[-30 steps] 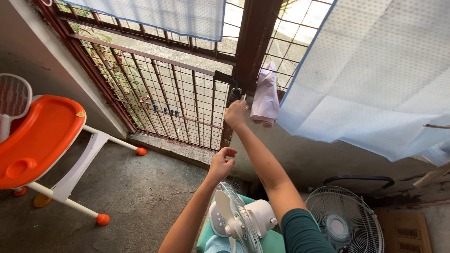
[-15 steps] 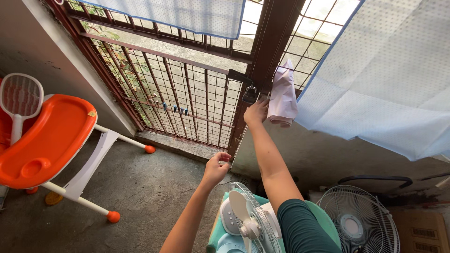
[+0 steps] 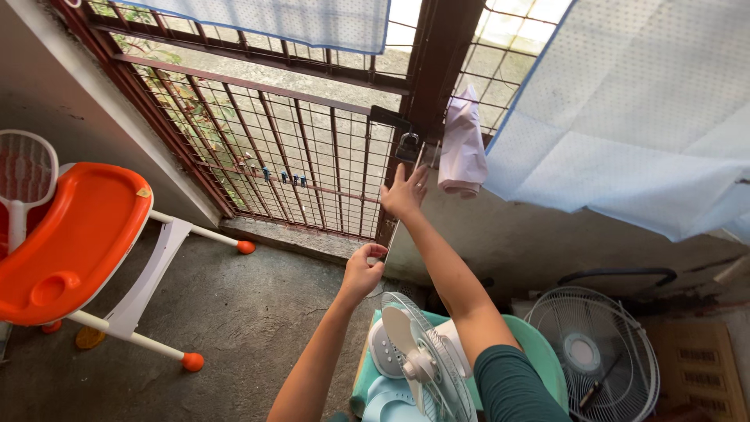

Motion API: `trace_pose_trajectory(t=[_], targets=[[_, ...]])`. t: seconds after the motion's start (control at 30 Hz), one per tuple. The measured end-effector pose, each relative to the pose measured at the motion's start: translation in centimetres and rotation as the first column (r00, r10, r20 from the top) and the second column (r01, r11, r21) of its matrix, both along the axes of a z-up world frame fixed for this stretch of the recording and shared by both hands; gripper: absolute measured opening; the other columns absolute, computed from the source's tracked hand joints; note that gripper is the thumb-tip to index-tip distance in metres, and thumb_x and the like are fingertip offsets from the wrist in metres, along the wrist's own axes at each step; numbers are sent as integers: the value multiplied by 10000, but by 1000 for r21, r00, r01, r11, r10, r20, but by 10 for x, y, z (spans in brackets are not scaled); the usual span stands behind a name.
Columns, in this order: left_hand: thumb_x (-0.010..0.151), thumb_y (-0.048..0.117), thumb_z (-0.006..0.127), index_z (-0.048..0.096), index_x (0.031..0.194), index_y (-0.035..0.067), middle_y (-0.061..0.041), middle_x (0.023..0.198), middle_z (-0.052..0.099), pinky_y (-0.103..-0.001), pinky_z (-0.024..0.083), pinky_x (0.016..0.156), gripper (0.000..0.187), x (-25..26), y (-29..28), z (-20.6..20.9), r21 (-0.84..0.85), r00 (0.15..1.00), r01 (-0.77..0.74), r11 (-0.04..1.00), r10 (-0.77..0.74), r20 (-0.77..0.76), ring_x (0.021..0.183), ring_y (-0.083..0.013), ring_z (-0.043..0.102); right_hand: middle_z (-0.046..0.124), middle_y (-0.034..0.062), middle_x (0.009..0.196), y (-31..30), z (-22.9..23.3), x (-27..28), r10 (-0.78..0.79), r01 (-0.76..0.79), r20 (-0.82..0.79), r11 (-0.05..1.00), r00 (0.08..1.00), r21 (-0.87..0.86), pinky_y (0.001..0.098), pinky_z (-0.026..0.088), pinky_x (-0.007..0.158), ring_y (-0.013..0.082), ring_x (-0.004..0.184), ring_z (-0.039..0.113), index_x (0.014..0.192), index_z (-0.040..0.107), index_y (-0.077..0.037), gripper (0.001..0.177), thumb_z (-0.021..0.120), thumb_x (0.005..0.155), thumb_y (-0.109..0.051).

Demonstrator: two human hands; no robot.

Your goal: The person cuts a sheet of brown paper from a roll using scissors, folds the cut piece, and hangs it on a window grille. Then the person assembles a small white table fan by attaching the front grille and securing it with a screwdriver.

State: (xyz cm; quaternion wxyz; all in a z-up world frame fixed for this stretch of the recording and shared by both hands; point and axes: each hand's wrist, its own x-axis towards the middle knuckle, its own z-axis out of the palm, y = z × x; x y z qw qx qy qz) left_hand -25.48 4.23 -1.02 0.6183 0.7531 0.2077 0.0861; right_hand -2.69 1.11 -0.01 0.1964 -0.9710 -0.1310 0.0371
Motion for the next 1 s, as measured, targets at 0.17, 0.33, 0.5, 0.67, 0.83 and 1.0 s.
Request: trace_pose_trajectory(t=[0.17, 0.33, 0.5, 0.67, 0.83, 1.0], targets=[[823, 10, 618, 685, 1150, 36, -107, 1123, 733, -298, 589, 772, 334, 17, -17, -11, 39, 967, 104, 994, -110, 229, 895, -139, 715, 38, 389, 1615, -63, -45, -43, 210, -190, -94, 964, 973, 185, 558, 201, 1214, 547, 1515, 53, 1618, 245, -175, 891, 668, 920, -532], [821, 25, 628, 681, 1137, 53, -67, 1056, 748, -284, 589, 721, 322, 9, -57, 23, 22, 966, 213, 977, -214, 145, 791, -138, 722, 358, 330, 1552, -202, -46, -89, 324, -276, -103, 905, 941, 325, 481, 324, 1179, 461, 1452, 354, 1489, 498, -120, 661, 639, 955, -483], [843, 23, 619, 684, 1129, 58, -53, 1034, 731, -287, 569, 656, 295, 3, -106, 57, -8, 919, 368, 930, -362, 155, 733, -125, 687, 768, 136, 1137, -351, -5, -139, 34, 125, -324, 880, 946, 458, 358, 568, 904, 257, 1045, 723, 1327, 659, -91, 473, 707, 903, -295], [895, 74, 674, 705, 1110, 64, -50, 947, 729, -268, 547, 627, 218, -5, -155, 72, -44, 859, 506, 861, -499, 110, 678, -96, 652, 751, 99, 1178, -456, 4, -203, -222, 328, -248, 743, 943, 583, 309, 564, 927, 170, 1066, 724, 1294, 682, -24, 368, 692, 955, -169], [885, 101, 704, 723, 1078, 68, -14, 919, 744, -249, 550, 639, 196, -5, -191, 86, 29, 804, 587, 809, -586, 103, 666, -71, 651, 745, 120, 1168, -536, -17, -252, -421, 451, -197, 681, 886, 577, 308, 552, 926, 176, 1055, 709, 1252, 692, 24, 308, 685, 957, -64], [901, 100, 723, 748, 1063, 54, -25, 895, 768, -255, 559, 642, 170, 0, -226, 80, 7, 749, 655, 756, -650, 127, 667, -66, 643, 721, 96, 1023, -615, -77, -266, -544, 514, -287, 328, 789, 792, 284, 605, 785, 146, 893, 709, 1200, 674, 39, 227, 638, 988, -34]])
